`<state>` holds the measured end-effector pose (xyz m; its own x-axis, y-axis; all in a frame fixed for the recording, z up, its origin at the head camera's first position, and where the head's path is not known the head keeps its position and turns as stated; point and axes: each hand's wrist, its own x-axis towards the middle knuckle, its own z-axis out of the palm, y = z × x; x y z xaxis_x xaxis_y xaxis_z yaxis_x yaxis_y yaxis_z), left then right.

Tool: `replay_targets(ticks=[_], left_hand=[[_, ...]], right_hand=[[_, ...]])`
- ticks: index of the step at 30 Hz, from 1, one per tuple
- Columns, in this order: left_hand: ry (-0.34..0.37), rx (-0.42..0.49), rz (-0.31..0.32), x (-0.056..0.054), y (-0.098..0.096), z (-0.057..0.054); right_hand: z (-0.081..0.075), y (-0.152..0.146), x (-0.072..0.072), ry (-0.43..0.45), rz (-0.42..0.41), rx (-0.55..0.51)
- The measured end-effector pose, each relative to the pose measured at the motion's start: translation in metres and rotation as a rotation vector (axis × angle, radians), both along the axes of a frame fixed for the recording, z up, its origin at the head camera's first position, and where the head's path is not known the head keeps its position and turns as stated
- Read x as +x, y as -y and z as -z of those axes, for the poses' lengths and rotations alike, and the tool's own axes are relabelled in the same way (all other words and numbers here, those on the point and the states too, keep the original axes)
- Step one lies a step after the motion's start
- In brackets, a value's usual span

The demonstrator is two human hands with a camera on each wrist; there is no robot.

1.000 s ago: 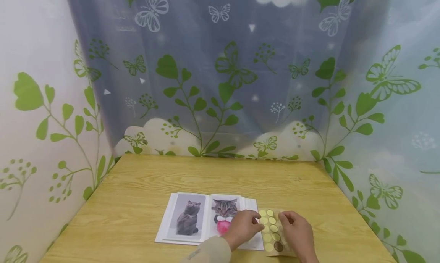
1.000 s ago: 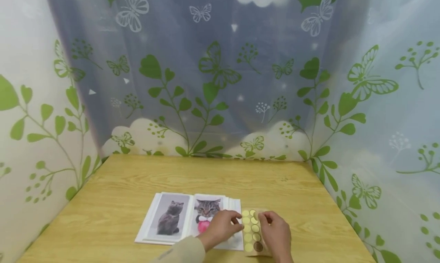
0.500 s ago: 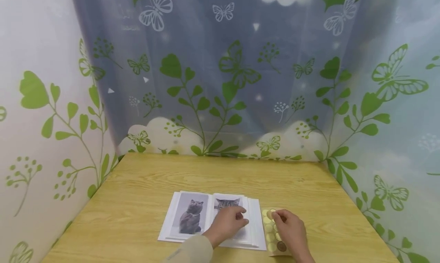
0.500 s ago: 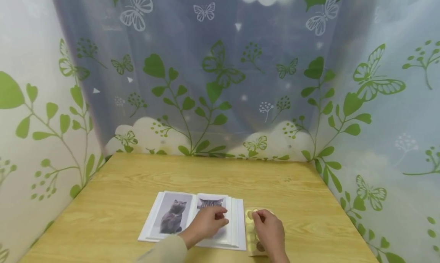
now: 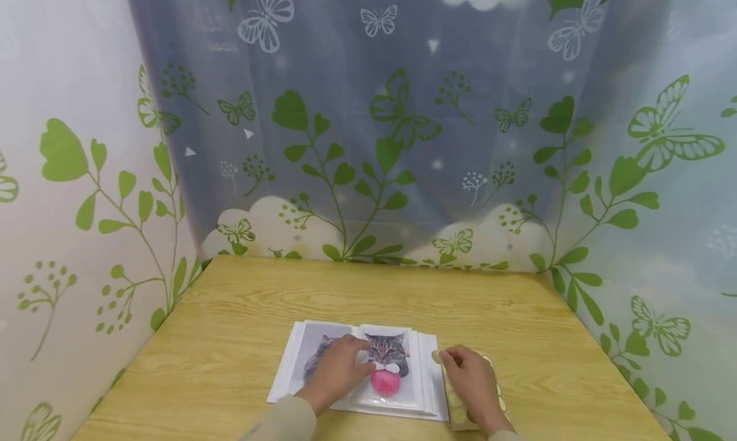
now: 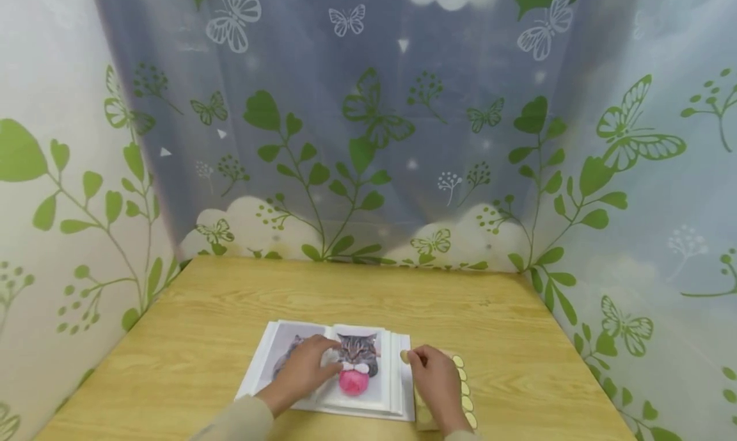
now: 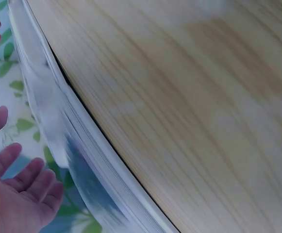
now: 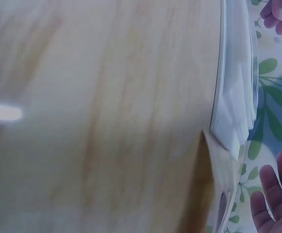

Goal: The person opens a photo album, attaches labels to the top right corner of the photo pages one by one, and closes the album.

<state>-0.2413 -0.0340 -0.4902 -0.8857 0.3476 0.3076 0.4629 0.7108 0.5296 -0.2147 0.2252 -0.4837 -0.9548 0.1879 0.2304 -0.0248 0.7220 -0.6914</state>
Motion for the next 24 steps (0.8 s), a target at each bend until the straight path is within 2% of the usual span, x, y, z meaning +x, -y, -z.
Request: replay_targets(ticks=[4,6,9,15,24], left_hand=[[0.013,-0.091,-0.054,0.0,0.02,0.003],[-0.005,-0.148,-0.058,0.0,0.03,0.006],[-0.025,-0.185,-0.047,0.002,0.042,0.01],[0.016,-0.204,-0.049,0.007,0.059,0.017],[0.018,-0.188,-0.051,0.014,0.072,0.02]], right_hand=[[0.0,0.012,-0.007,-0.014,-0.011,0.013],[-0.001,0.019,-0.01,-0.01,-0.02,0.02],[-0.002,0.028,-0.014,0.0,-0.037,0.017],[-0.001,0.042,-0.021,-0.01,-0.064,-0.006],[0.001,0.062,-0.03,-0.012,-0.124,-0.009]])
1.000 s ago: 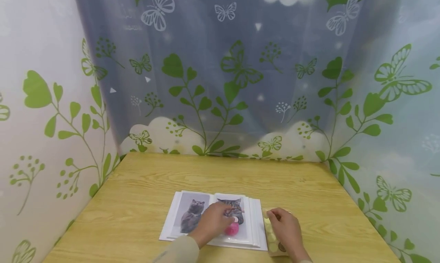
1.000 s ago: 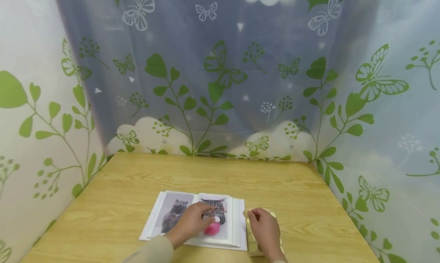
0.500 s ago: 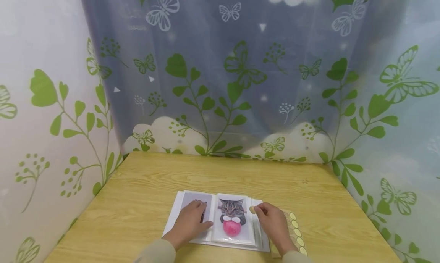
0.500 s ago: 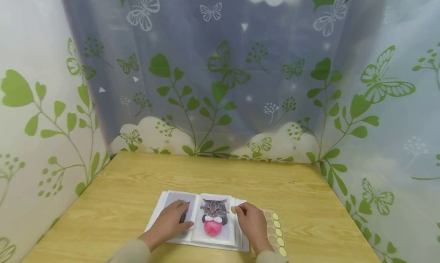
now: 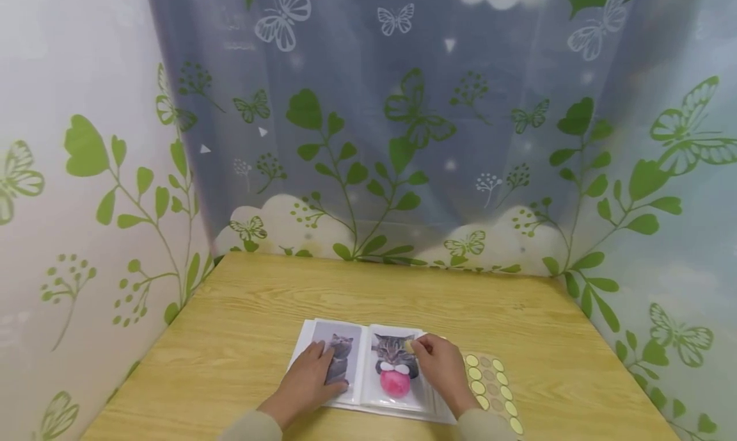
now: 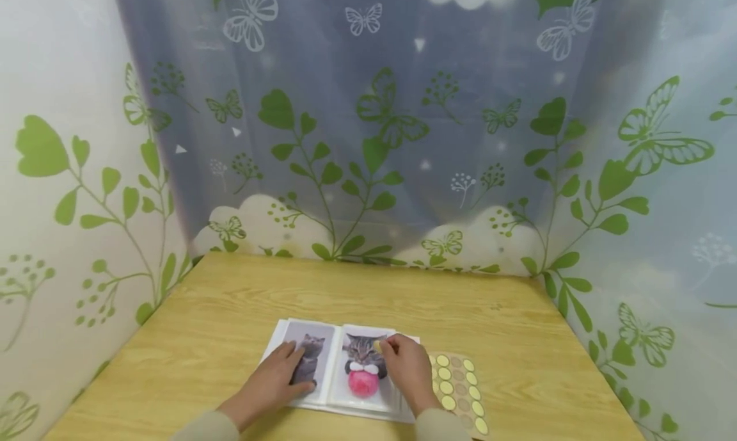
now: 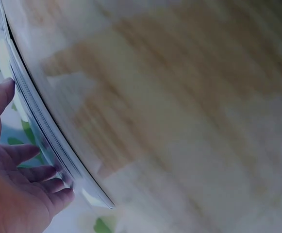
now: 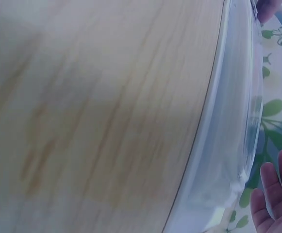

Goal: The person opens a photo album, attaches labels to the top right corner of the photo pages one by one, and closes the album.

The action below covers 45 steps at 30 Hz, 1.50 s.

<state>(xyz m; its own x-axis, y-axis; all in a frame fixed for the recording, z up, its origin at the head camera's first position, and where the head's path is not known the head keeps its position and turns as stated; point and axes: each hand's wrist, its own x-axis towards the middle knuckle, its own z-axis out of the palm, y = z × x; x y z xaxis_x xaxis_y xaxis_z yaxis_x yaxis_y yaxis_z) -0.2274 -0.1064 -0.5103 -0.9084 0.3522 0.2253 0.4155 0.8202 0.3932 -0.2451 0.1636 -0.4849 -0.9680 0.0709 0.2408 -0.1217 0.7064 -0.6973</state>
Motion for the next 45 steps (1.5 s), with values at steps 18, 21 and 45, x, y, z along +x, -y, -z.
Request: replay_targets(ticks=[18,21,45], left_hand=[[0.085,-0.026,0.013,0.002,0.001,-0.002],[0.092,-0.03,0.012,0.001,0.001,-0.001],[0.093,-0.025,0.02,0.002,0.004,-0.001]], right_hand=[[0.001,0.026,-0.026,-0.031,-0.059,0.068],[0.002,0.031,-0.032,-0.028,-0.068,0.087],[0.007,0.076,-0.071,-0.044,-0.148,0.202]])
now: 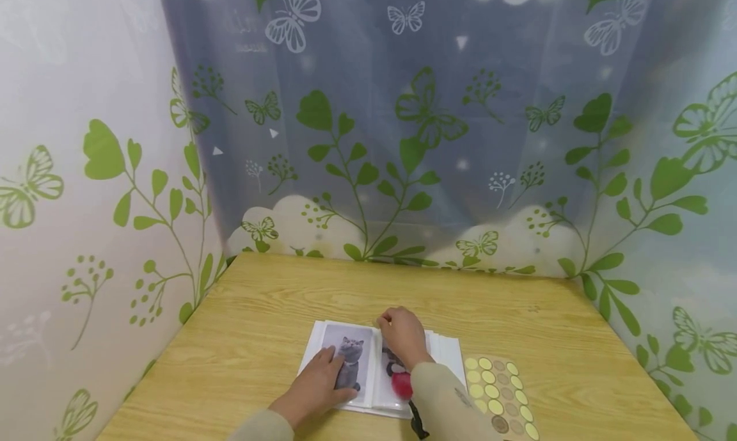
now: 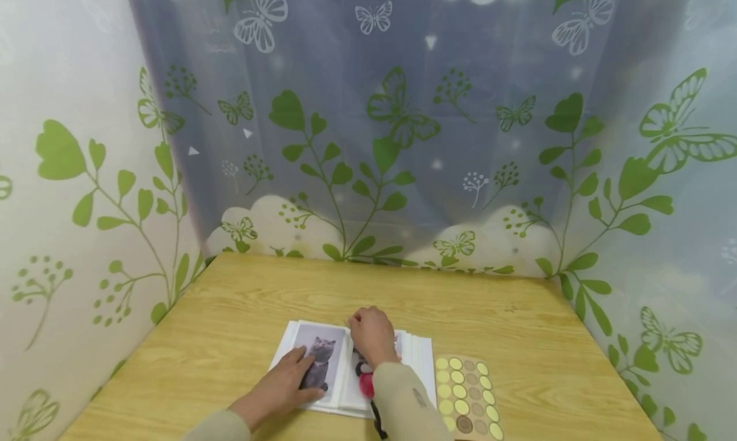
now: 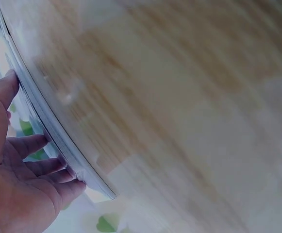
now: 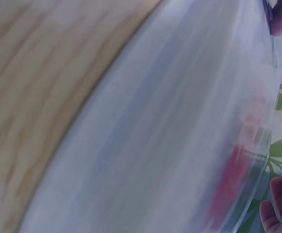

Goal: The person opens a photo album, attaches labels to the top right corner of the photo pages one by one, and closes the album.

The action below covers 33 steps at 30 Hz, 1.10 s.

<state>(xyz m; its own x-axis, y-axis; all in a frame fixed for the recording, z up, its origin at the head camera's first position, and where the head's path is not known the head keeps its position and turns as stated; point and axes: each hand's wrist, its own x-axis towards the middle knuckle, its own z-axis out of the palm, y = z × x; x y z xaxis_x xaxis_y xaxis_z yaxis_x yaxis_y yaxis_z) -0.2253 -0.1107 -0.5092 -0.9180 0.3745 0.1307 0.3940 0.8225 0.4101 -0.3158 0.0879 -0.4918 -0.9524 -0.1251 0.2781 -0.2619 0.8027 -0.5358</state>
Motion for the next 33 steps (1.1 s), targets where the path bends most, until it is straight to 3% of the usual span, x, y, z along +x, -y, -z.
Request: replay_targets(ticks=[6,20,33], left_hand=[[0.021,0.004,-0.012,0.001,0.0,-0.002],[0.044,-0.015,-0.026,-0.001,-0.001,-0.004],[0.033,-0.013,-0.027,-0.001,0.0,-0.002]], right_hand=[[0.002,0.006,-0.002,0.043,-0.013,0.001],[0.013,0.007,-0.011,0.01,-0.005,0.051],[0.013,0.016,-0.008,-0.097,-0.055,0.202]])
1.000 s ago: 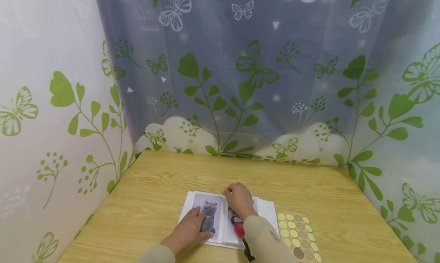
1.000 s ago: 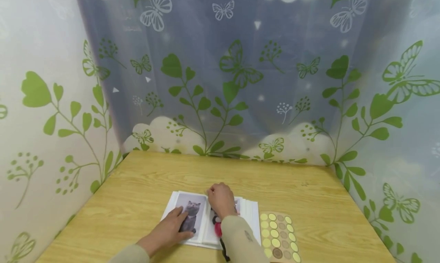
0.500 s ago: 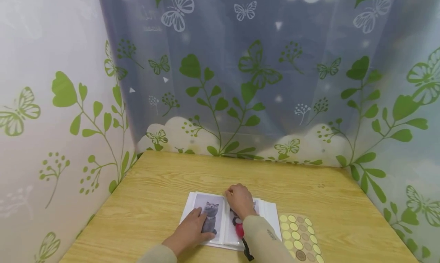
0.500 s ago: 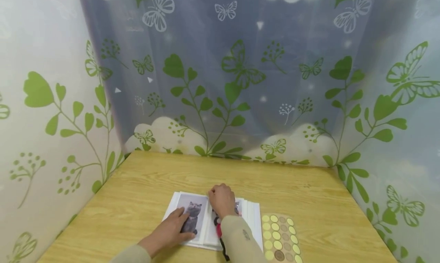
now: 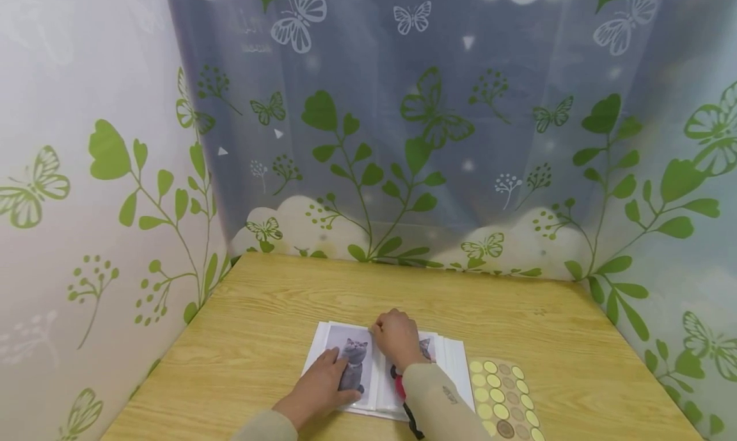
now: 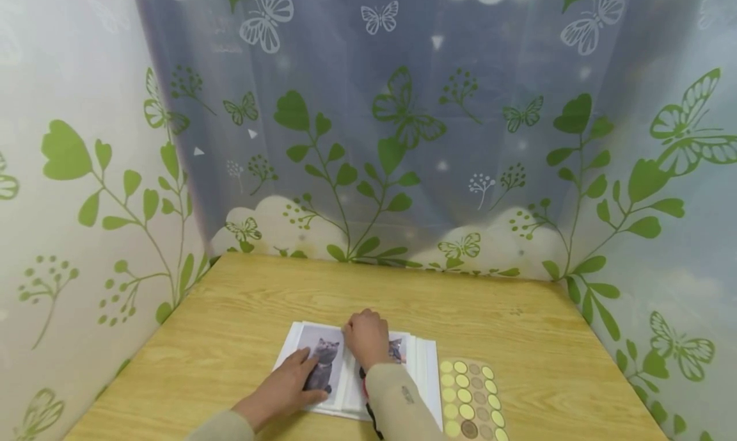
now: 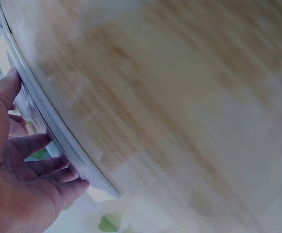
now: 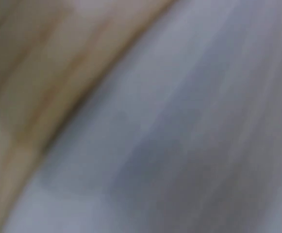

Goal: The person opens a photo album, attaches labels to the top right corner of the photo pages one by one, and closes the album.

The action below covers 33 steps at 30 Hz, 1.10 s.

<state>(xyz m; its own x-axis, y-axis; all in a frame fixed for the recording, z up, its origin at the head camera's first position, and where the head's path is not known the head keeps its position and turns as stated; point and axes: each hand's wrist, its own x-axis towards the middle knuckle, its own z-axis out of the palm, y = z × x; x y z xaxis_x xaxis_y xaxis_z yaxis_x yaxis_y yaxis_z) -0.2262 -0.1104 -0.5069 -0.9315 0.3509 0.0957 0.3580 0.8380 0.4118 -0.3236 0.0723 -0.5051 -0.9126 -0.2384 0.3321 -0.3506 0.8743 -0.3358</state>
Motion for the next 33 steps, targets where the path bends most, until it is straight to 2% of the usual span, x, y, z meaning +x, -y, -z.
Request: replay_targets(ticks=[8,22,27,33], left_hand=[[-0.006,-0.002,0.006,0.0,-0.001,0.001],[0.007,-0.025,0.012,0.0,-0.001,-0.003],[-0.003,-0.025,0.016,0.0,-0.001,-0.004],[-0.035,-0.017,0.023,0.001,0.0,-0.002]], right_hand=[[0.006,0.004,0.002,-0.065,-0.007,0.092],[0.008,0.006,0.007,-0.032,-0.045,0.175],[0.009,0.002,0.008,0.002,-0.078,0.208],[0.008,0.001,0.015,-0.047,-0.159,0.287]])
